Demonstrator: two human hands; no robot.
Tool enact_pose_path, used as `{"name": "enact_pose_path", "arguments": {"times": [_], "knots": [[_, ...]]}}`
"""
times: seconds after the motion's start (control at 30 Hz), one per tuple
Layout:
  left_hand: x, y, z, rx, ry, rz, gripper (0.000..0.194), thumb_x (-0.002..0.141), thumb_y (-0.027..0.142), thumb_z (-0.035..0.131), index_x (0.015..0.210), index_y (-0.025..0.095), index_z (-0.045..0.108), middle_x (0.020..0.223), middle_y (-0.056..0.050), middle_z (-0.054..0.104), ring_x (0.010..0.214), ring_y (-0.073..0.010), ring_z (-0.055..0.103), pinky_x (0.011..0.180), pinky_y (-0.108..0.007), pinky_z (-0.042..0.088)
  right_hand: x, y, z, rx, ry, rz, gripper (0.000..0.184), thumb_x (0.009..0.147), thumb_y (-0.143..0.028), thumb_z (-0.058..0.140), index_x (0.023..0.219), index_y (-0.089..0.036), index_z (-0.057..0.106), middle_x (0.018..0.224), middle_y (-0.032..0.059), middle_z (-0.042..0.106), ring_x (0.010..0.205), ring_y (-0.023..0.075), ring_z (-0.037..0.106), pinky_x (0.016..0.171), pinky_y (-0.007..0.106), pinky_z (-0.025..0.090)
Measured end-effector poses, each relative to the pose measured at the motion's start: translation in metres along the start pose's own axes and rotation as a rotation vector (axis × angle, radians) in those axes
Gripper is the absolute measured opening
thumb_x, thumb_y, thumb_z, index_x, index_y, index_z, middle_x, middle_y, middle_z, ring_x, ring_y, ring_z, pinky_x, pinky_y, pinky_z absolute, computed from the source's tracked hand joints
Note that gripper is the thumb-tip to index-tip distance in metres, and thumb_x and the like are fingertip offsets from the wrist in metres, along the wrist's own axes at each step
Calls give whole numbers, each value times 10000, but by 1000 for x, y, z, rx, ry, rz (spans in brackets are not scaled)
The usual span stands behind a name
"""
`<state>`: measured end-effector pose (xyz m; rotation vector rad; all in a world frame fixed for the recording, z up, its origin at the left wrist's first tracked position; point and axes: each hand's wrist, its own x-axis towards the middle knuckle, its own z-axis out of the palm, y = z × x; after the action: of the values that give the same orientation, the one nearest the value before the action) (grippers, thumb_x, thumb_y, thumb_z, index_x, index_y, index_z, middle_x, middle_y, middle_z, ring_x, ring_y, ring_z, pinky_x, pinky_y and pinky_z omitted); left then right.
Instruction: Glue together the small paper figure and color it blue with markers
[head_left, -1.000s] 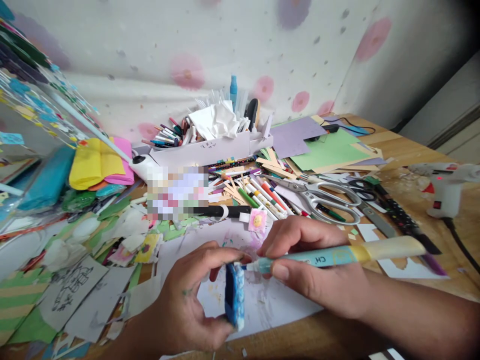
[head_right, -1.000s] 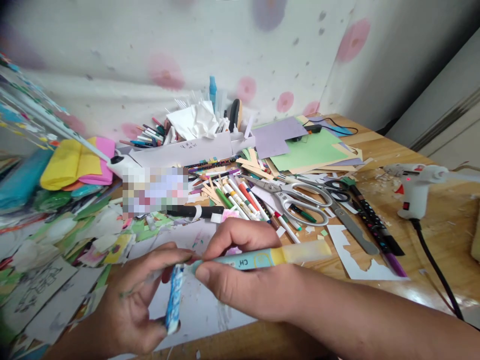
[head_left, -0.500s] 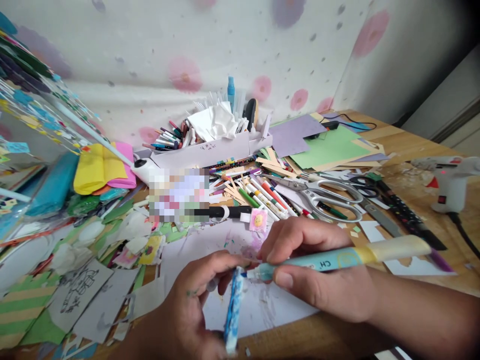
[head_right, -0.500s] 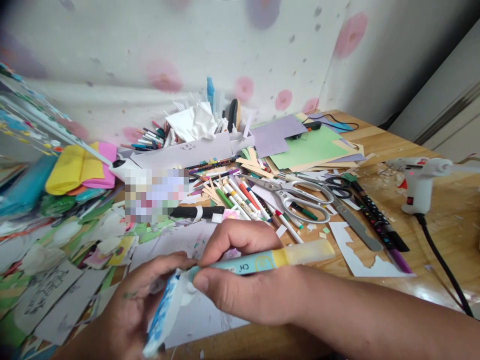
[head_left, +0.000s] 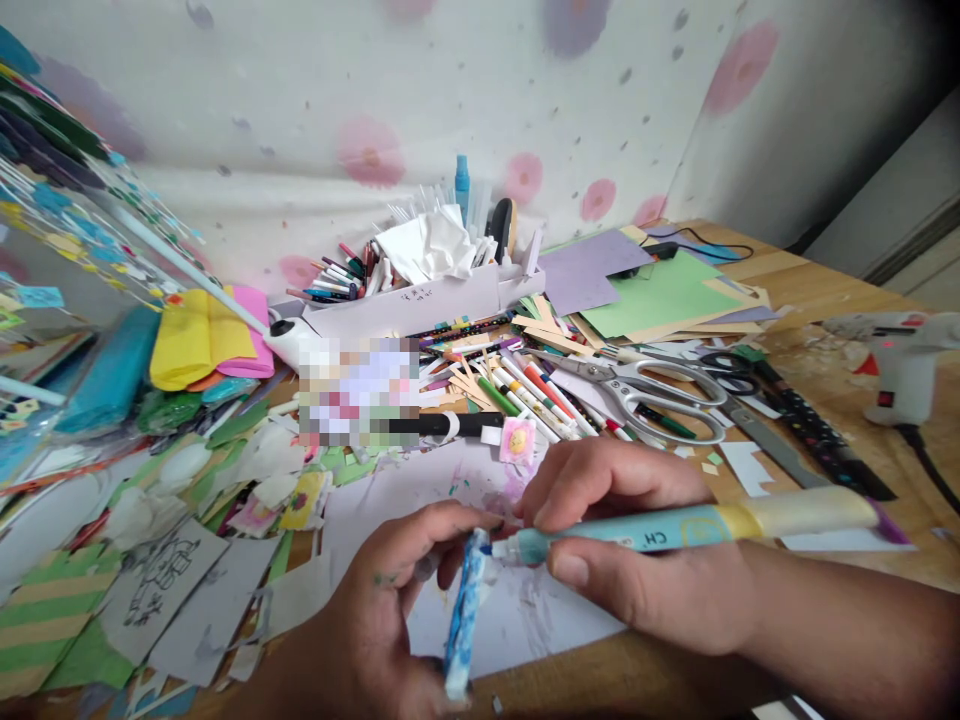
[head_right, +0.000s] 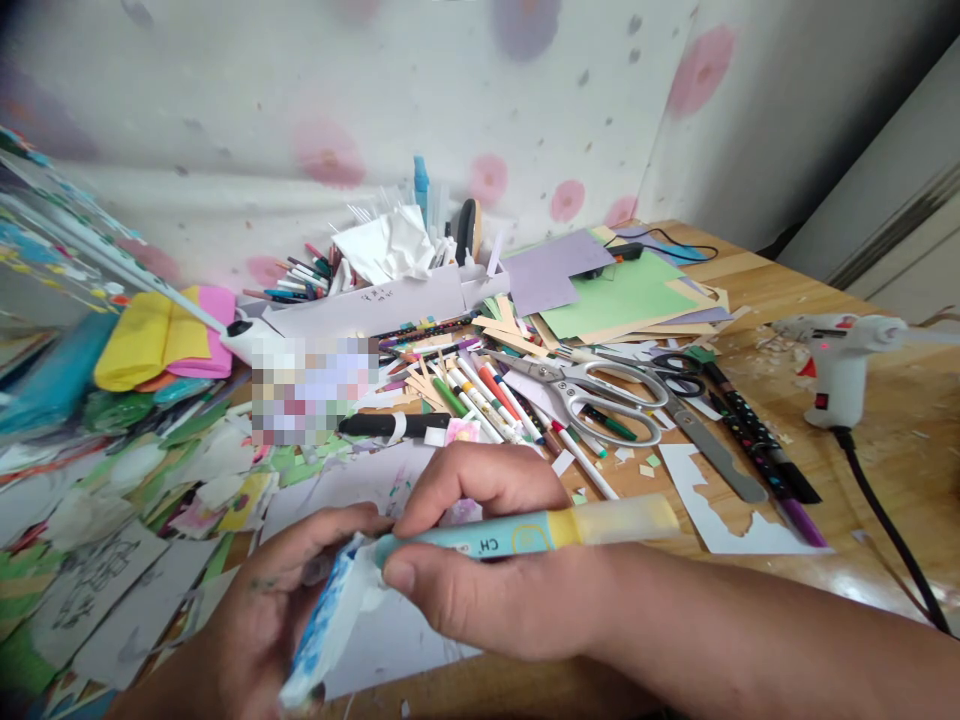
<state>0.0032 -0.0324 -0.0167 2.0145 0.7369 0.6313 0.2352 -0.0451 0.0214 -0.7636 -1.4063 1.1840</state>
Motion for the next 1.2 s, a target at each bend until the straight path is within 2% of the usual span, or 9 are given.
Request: {"name": "enact_pose_path", "arguments": {"times": [0.13,0.23,0.4,0.5,0.63,0.73,0.83,1.03,1.2], "knots": [[0,7,1,-165,104,-6,702,634,459,748,1271,300,500,939,-62,653,733,-222,624,684,-357,554,1,0,-2,-34,21,22,99,754,-174,705,717,-204,618,698,39,693,659,181,661,609,315,547],[4,12,1,-211,75,-42,647,640,428,746,1236,276,547,912,-57,652,729,-210,621,686,-337,550,0,-1,-2,-38,-27,-2,100,745,-178,713,715,-204,621,700,38,689,663,183,661,600,309,545],[10,10,-2,-237,17,-23,646,629,360,752,1242,299,557,871,-32,633,703,-191,607,673,-316,546,-1,-1,-3,-91,16,53,85,737,-192,716,705,-191,637,713,48,687,664,191,659,607,324,541],[10,6,-2,-214,21,21,707,595,311,752,1267,316,533,906,-30,639,704,-187,604,669,-310,537,1,0,-3,-87,-5,61,84,729,-198,718,701,-185,640,698,49,683,651,197,661,595,327,536],[10,9,-2,-170,72,39,696,567,208,700,1238,311,547,933,-24,668,720,-185,603,681,-302,527,4,1,-4,-73,33,76,128,724,-202,721,661,-199,611,667,28,669,646,179,642,587,297,518],[12,12,-3,-136,55,18,672,553,172,650,1211,287,571,872,-13,662,676,-173,591,633,-280,522,4,1,-4,-78,-14,98,113,719,-197,717,670,-193,615,670,32,666,630,179,638,569,293,512],[14,13,-4,-97,71,34,642,527,161,587,1161,263,597,808,-8,638,649,-172,574,589,-267,508,5,1,-4,-61,-4,119,113,731,-197,712,680,-193,611,660,25,662,609,162,623,532,264,492],[13,12,-6,-52,68,-40,676,537,140,618,1197,278,582,910,-9,663,753,-189,622,665,-271,517,6,5,-6,-86,0,74,118,750,-191,712,687,-193,612,672,18,673,613,150,627,542,253,496],[14,13,-5,92,194,-25,633,564,118,622,1173,288,582,1023,-14,677,859,-206,634,744,-294,522,0,5,-2,-184,-29,-63,87,729,-162,706,735,-200,629,705,33,687,641,178,649,597,306,510]]}}
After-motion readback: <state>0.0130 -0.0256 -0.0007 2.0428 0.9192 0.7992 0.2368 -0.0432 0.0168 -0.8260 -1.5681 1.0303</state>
